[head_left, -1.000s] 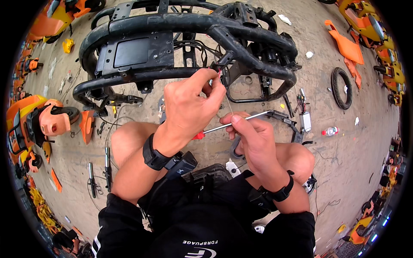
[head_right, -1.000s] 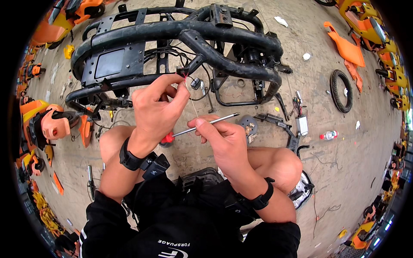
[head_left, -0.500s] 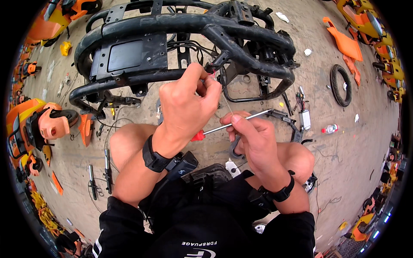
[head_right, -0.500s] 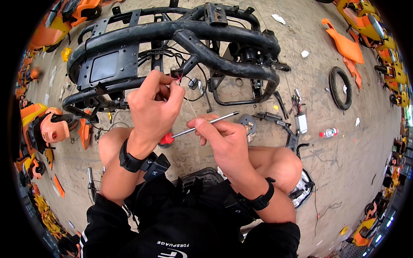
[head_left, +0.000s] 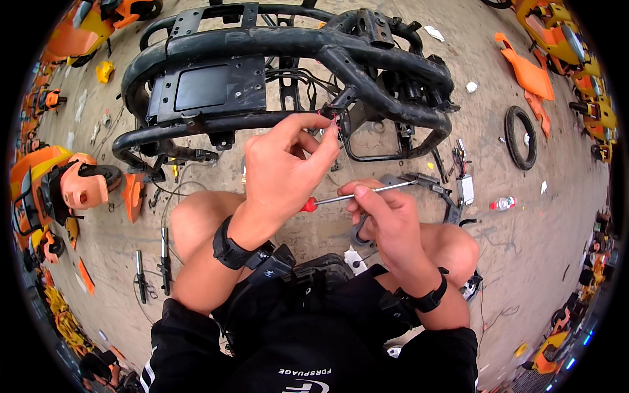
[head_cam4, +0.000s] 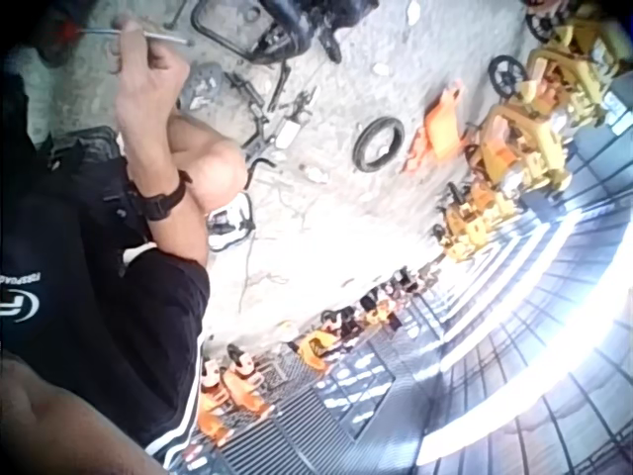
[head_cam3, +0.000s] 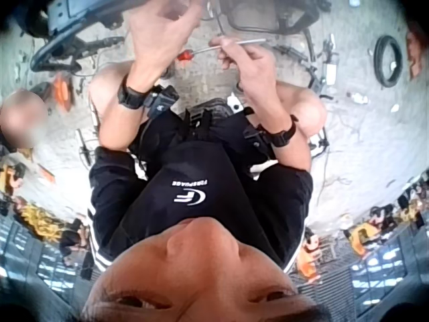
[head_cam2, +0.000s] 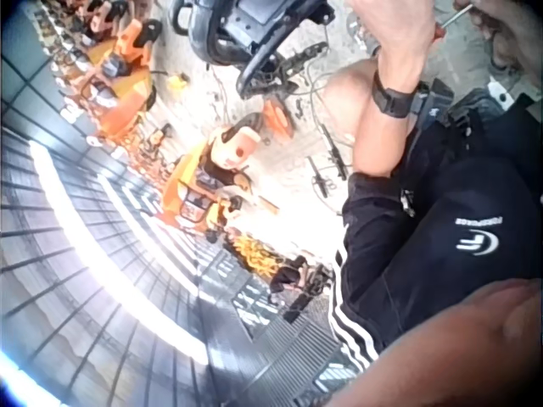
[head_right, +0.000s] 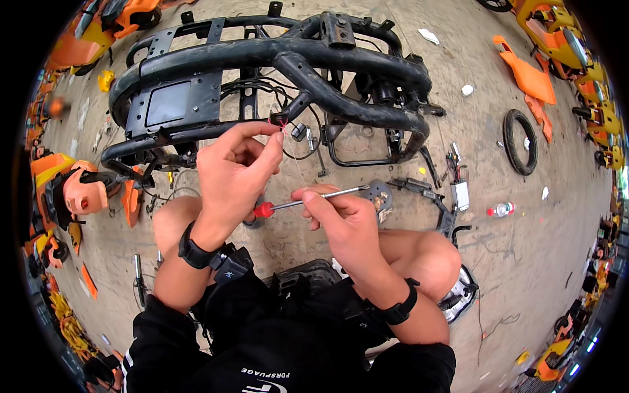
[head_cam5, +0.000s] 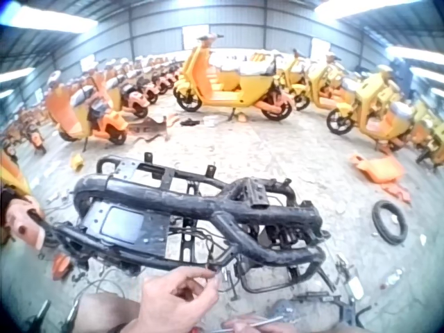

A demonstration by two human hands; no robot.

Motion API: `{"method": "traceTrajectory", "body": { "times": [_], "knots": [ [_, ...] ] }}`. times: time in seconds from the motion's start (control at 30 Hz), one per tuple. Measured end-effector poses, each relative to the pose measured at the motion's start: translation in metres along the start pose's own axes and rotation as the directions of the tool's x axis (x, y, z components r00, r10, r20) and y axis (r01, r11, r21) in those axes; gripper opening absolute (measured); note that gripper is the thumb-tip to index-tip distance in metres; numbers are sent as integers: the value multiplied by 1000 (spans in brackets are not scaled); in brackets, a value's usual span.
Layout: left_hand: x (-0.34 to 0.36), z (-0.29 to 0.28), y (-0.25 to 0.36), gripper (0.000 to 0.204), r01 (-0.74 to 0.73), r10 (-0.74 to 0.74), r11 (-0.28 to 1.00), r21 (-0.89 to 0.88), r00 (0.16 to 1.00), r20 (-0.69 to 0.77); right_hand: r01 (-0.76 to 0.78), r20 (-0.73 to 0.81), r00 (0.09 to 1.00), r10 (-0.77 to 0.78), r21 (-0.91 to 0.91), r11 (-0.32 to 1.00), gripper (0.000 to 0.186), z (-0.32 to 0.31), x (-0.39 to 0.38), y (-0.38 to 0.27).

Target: The person sits on the floor and uses a screwdriver to strip the insulation from a red wire attached to a scooter frame. They repeatedly scrape the wire ends and adjust their grip on the tool throughout the clip.

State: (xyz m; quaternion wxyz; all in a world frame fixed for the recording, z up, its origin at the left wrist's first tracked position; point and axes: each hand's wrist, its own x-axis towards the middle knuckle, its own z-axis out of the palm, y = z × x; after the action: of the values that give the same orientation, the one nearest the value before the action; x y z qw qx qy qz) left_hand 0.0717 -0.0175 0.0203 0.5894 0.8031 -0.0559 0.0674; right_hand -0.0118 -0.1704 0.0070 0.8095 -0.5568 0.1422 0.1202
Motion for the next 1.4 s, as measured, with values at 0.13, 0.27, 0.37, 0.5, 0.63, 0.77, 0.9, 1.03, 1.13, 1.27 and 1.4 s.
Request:
{"method": "traceTrajectory", "body": {
  "times": [0.13, 0.27, 0.37, 0.5, 0.63, 0.77, 0.9, 1.03, 1.13, 1.27, 1.4],
  "knots": [
    [1, 3, 0, 16, -35, 37, 999, 32, 997, -61, -28, -18, 999, 28, -36, 999, 24, 4, -1, -3],
    [-1, 9, -8, 11, -83, 85, 996, 31, 992, -93, -17, -21, 1000, 16, -65, 998, 23, 7, -1, -3],
    [-1, 10, -1, 14, 10, -10, 1000, 1, 996, -87, -11, -43, 999, 7, -88, 996, 24, 7, -1, -2],
    [-3, 5, -1, 19, -68, 71, 994, 89, 997, -31, -10, -39, 999, 7, -85, 996, 23, 7, -1, -1],
    [-3, -2, -1, 22, -160, 156, 967, 199, 987, 32, -30, -44, 999, 24, -120, 992, 22, 8, -2, -4],
    [0, -2, -1, 17, -175, 168, 960, 221, 985, 50, -3, -35, 999, -2, -143, 990, 22, 9, -2, -3],
    [1, 4, -4, 11, -158, 160, 969, 188, 987, 6, 17, -26, 999, -20, -116, 993, 21, 10, -2, 0],
    [1, 6, -6, 13, -40, 40, 999, 26, 999, 1, 31, -24, 999, -35, -118, 993, 22, 10, -2, 0],
    [1, 2, 5, 19, 243, -225, 962, -126, 964, 142, 25, -29, 999, -29, -113, 993, 21, 9, -1, 0],
    [-7, -4, 14, 26, 470, -346, 820, -327, 862, 371, 33, -38, 999, -38, -128, 991, 22, 8, 0, 2],
    [-21, -9, 3, 33, 249, -128, 941, -227, 887, 443, 72, -126, 989, -74, -23, 997, 22, 11, 4, 4]
  ]
}}
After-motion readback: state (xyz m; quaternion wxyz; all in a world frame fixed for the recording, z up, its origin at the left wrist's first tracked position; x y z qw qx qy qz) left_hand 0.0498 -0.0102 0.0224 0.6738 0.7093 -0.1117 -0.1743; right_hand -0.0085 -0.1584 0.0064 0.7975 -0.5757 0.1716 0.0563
